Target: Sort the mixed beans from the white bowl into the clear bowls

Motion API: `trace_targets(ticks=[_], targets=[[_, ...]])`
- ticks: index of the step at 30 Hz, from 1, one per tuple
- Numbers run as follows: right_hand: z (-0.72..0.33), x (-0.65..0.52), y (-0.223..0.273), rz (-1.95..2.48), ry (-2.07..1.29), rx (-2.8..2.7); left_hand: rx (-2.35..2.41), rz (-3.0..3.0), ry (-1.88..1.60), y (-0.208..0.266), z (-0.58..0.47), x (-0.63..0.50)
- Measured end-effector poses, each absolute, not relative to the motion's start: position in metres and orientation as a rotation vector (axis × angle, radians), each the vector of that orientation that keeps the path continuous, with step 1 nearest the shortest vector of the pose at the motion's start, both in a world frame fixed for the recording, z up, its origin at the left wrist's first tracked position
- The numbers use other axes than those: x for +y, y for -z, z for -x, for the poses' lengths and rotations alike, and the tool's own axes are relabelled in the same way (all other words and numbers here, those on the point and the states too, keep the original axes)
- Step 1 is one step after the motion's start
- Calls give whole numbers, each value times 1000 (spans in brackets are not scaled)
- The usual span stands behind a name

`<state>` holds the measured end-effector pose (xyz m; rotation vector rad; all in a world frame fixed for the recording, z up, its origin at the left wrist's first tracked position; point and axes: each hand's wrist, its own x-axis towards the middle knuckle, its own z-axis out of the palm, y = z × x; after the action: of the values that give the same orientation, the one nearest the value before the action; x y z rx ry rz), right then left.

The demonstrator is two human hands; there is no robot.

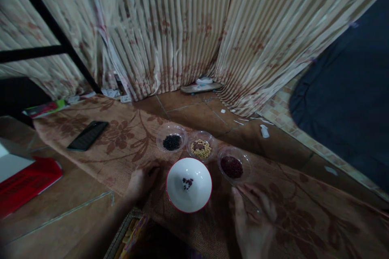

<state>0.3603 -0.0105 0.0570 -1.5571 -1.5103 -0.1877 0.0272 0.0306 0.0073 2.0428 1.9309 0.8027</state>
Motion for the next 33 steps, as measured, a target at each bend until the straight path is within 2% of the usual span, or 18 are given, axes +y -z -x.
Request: trace_targets(ticks=[9, 33], targets=[[-319, -29, -41, 1458, -270, -1634, 1939, -2050, -802, -7, -28, 29], [-313, -16, -28, 1451, -104, -1774, 1893, -2050, -799, -6, -28, 29]])
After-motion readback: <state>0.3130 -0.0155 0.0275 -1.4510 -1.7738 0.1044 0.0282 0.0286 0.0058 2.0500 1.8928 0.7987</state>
